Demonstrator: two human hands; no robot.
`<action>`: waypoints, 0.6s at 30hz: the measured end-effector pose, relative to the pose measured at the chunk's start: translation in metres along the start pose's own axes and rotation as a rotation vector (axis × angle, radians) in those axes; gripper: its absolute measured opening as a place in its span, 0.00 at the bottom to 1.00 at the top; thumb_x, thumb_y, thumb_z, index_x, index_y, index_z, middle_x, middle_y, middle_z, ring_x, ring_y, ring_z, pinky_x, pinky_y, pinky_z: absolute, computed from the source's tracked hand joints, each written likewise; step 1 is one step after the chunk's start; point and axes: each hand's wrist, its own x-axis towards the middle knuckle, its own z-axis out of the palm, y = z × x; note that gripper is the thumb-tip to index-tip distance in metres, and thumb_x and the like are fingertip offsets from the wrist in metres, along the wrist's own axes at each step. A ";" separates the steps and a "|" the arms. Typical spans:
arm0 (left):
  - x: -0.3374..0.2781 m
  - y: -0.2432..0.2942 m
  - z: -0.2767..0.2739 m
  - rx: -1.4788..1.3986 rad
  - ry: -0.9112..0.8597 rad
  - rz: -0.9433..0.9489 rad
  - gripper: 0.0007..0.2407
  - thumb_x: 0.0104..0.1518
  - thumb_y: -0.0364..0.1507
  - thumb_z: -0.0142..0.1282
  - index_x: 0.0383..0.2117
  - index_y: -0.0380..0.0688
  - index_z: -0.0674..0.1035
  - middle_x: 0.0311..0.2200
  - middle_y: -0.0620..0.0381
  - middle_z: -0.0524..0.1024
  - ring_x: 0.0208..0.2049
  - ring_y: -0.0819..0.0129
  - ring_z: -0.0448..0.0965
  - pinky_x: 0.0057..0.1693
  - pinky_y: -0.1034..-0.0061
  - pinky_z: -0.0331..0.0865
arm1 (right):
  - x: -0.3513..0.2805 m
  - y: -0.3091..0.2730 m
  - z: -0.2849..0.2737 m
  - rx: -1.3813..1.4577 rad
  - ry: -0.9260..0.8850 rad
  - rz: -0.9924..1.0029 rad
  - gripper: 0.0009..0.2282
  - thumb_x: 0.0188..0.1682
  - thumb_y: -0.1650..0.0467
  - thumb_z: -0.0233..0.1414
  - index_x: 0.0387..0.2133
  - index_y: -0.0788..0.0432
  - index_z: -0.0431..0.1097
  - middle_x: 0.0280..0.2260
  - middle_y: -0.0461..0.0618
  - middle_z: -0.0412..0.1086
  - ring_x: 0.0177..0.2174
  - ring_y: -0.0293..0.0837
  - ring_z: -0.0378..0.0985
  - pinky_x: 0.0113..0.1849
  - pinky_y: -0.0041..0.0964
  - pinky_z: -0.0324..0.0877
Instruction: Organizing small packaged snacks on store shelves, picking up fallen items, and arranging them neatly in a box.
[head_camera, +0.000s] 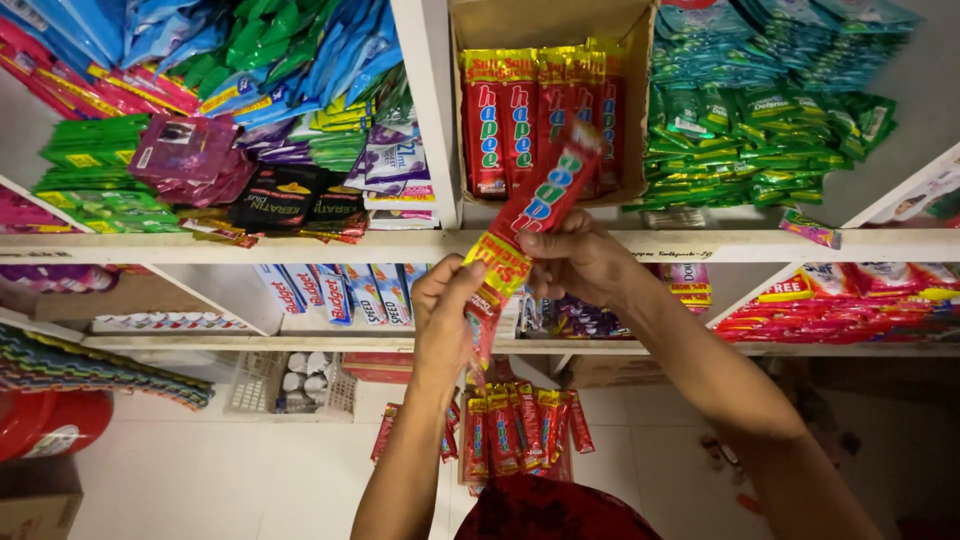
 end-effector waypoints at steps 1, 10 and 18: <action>0.000 -0.001 -0.003 0.000 0.001 0.000 0.05 0.65 0.22 0.56 0.31 0.32 0.79 0.31 0.55 0.81 0.29 0.78 0.77 0.41 0.81 0.70 | -0.002 0.000 0.003 0.001 0.000 0.001 0.07 0.50 0.68 0.61 0.32 0.60 0.75 0.21 0.51 0.73 0.18 0.43 0.75 0.18 0.34 0.62; -0.005 0.015 -0.008 -0.065 0.018 -0.039 0.03 0.61 0.19 0.53 0.32 0.31 0.78 0.31 0.57 0.79 0.32 0.78 0.76 0.44 0.80 0.70 | -0.020 -0.011 0.007 -0.660 0.001 0.212 0.25 0.56 0.55 0.49 0.24 0.65 0.78 0.18 0.53 0.77 0.17 0.40 0.81 0.19 0.33 0.63; -0.015 0.037 0.011 0.107 -0.093 -0.123 0.05 0.65 0.24 0.51 0.34 0.34 0.79 0.31 0.58 0.79 0.33 0.79 0.75 0.44 0.81 0.69 | -0.029 -0.072 0.090 -1.076 -0.349 -0.751 0.24 0.42 0.70 0.64 0.50 0.69 0.64 0.49 0.58 0.68 0.48 0.47 0.69 0.46 0.38 0.65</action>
